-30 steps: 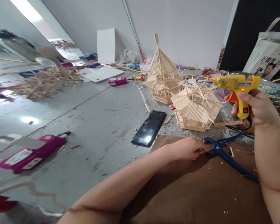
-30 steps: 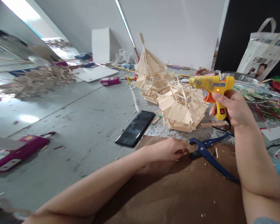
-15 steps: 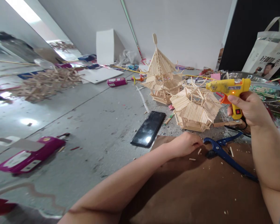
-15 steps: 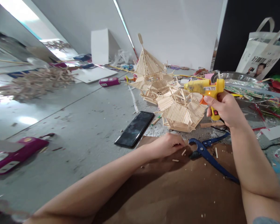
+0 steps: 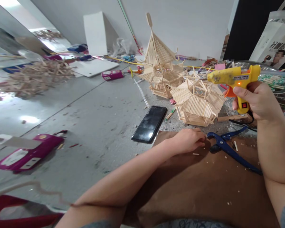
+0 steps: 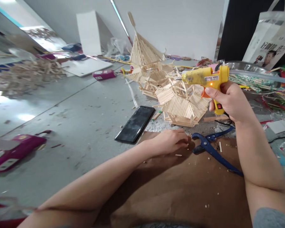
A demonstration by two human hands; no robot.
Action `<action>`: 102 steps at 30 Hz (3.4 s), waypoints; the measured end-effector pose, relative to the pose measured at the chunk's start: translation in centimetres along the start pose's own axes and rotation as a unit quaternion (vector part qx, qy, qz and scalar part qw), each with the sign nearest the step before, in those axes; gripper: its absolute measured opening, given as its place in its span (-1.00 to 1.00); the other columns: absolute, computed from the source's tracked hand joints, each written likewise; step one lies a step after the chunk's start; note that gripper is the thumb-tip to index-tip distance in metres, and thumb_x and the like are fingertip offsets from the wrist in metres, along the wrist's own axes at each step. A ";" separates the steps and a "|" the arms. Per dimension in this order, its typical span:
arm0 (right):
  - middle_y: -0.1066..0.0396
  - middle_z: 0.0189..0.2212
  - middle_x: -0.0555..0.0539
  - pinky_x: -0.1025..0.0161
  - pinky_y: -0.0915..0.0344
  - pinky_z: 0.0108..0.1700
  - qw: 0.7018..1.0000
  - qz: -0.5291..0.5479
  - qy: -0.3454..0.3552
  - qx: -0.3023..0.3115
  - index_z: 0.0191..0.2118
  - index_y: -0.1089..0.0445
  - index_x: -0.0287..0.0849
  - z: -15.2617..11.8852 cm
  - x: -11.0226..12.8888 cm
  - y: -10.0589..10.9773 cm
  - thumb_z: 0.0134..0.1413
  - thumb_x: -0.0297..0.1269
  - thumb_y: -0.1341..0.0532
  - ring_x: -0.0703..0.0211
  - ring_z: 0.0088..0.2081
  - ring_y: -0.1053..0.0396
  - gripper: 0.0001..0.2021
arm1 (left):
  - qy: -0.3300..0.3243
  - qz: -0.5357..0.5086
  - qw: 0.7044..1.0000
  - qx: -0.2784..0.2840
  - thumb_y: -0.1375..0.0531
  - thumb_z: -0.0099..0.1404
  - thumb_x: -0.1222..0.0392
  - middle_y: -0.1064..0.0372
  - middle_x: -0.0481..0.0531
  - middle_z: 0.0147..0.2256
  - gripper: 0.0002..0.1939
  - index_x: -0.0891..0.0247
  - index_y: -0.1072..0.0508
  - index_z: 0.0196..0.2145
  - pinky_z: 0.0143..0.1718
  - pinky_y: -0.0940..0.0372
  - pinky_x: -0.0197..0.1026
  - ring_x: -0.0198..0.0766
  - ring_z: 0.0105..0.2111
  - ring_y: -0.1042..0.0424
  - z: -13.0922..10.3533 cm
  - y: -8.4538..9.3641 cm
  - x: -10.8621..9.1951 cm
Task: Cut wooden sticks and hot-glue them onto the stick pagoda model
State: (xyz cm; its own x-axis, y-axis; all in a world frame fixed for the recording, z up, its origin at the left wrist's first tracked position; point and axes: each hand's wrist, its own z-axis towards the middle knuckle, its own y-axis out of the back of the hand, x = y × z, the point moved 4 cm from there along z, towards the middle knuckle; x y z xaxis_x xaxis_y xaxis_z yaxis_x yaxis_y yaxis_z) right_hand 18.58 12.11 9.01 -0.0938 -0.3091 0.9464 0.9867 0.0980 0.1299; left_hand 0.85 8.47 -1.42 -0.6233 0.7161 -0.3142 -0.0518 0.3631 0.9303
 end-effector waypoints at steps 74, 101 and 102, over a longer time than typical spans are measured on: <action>-0.30 -0.55 0.07 0.37 -0.10 -0.70 0.998 -0.054 -0.012 0.006 -0.39 -0.24 -0.16 0.4 -1.5 -2.5 -0.03 -0.09 -0.23 0.43 -0.71 -0.13 -0.75 | 0.148 -0.231 0.774 -0.570 -0.29 0.00 0.16 -0.13 -0.16 -0.72 -0.77 0.29 -0.37 -0.67 -0.59 -0.01 -0.33 -0.45 -0.63 -0.09 -0.4 12.5 6.6; -0.18 -0.73 0.08 0.29 -0.06 -0.61 0.981 -0.194 0.003 -0.013 -0.47 -0.26 -0.15 0.4 -2.2 -2.2 0.04 -0.01 -0.15 0.33 -0.68 -0.14 -0.70 | 0.152 -0.192 0.790 -0.562 -0.25 0.08 0.07 -0.37 -0.08 -0.62 -0.80 0.22 -0.44 -0.58 -0.43 -0.19 -0.27 -0.33 -0.45 -0.37 -0.4 12.4 6.9; -0.18 -0.73 0.07 0.29 -0.06 -0.61 0.981 -0.196 0.004 -0.013 -0.48 -0.26 -0.15 0.4 -2.2 -2.2 0.04 -0.01 -0.15 0.32 -0.68 -0.14 -0.70 | 0.153 -0.191 0.791 -0.560 -0.26 0.07 0.07 -0.37 -0.08 -0.62 -0.80 0.22 -0.44 -0.57 -0.43 -0.20 -0.27 -0.33 -0.45 -0.37 -0.4 12.4 6.9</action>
State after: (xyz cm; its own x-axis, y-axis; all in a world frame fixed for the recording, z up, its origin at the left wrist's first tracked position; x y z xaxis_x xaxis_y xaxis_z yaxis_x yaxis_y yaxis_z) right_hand 16.53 12.98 6.79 -0.4655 -0.3251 0.8232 0.8780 -0.0529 0.4756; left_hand -4.37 17.71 8.02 -0.5460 0.4415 -0.7120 -0.8346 -0.3607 0.4164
